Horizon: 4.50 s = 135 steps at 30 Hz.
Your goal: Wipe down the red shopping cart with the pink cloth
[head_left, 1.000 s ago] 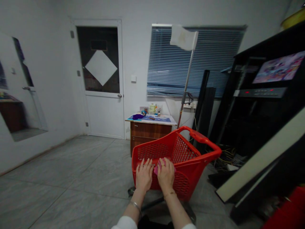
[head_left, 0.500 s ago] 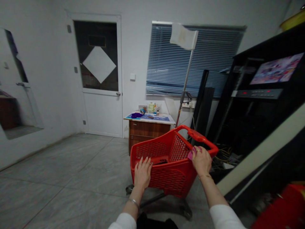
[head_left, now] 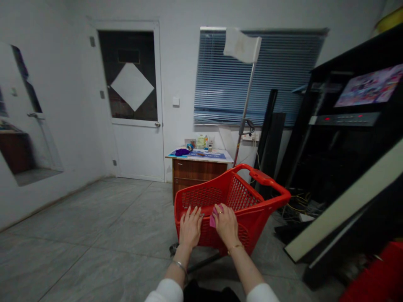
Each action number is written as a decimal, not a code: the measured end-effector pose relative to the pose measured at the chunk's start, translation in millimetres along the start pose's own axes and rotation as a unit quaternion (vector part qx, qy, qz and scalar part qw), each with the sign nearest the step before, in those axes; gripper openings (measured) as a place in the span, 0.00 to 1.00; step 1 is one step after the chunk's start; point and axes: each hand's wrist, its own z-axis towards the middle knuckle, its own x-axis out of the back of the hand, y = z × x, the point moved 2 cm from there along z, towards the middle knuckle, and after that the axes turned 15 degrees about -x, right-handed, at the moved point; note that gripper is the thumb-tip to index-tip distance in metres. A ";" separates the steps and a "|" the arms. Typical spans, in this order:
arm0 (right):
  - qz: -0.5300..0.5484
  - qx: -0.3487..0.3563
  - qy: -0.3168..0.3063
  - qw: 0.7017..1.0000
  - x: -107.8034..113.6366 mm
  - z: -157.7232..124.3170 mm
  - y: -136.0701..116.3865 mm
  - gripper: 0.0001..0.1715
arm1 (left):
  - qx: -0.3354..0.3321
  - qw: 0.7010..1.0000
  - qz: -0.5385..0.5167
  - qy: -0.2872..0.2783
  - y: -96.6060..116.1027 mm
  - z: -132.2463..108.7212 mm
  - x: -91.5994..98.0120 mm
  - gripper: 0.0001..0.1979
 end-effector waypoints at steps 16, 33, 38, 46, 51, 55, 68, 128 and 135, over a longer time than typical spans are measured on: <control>-0.013 -0.047 0.048 0.998 1.6 2.7 -4.3 0.17 | 0.012 1.000 0.000 0.002 3.6 1.3 -0.2 0.21; -0.132 -0.082 0.106 0.982 62.1 81.8 141.3 0.19 | 0.010 1.000 0.002 -0.002 5.5 1.8 -1.1 0.21; -0.081 -0.048 0.073 0.993 26.0 29.8 52.3 0.19 | -0.008 1.000 0.019 0.003 0.3 1.1 -6.7 0.21; 0.020 0.010 0.027 0.999 -6.2 -12.0 -20.0 0.19 | -0.042 0.999 0.022 -0.011 -7.7 -0.8 -7.8 0.22; -0.048 0.017 0.031 0.998 25.9 36.6 67.4 0.18 | -0.035 0.999 0.013 -0.007 -4.7 -0.2 -7.7 0.22; -0.100 -0.038 0.085 0.991 50.7 72.1 127.3 0.18 | -0.030 1.000 0.009 0.001 -3.1 0.1 -8.1 0.22; 0.044 -0.026 0.011 0.999 -19.0 -23.7 -38.5 0.20 | -0.022 1.000 0.006 -0.004 -5.0 -0.2 -4.3 0.21; -0.074 -0.025 0.043 0.996 36.5 50.0 92.1 0.16 | -0.019 1.000 0.013 0.001 -3.7 -4.2 -3.1 0.22; -0.077 -0.096 0.113 0.986 40.8 51.9 94.9 0.17 | -0.011 1.000 0.017 0.007 -2.2 -3.4 -3.6 0.21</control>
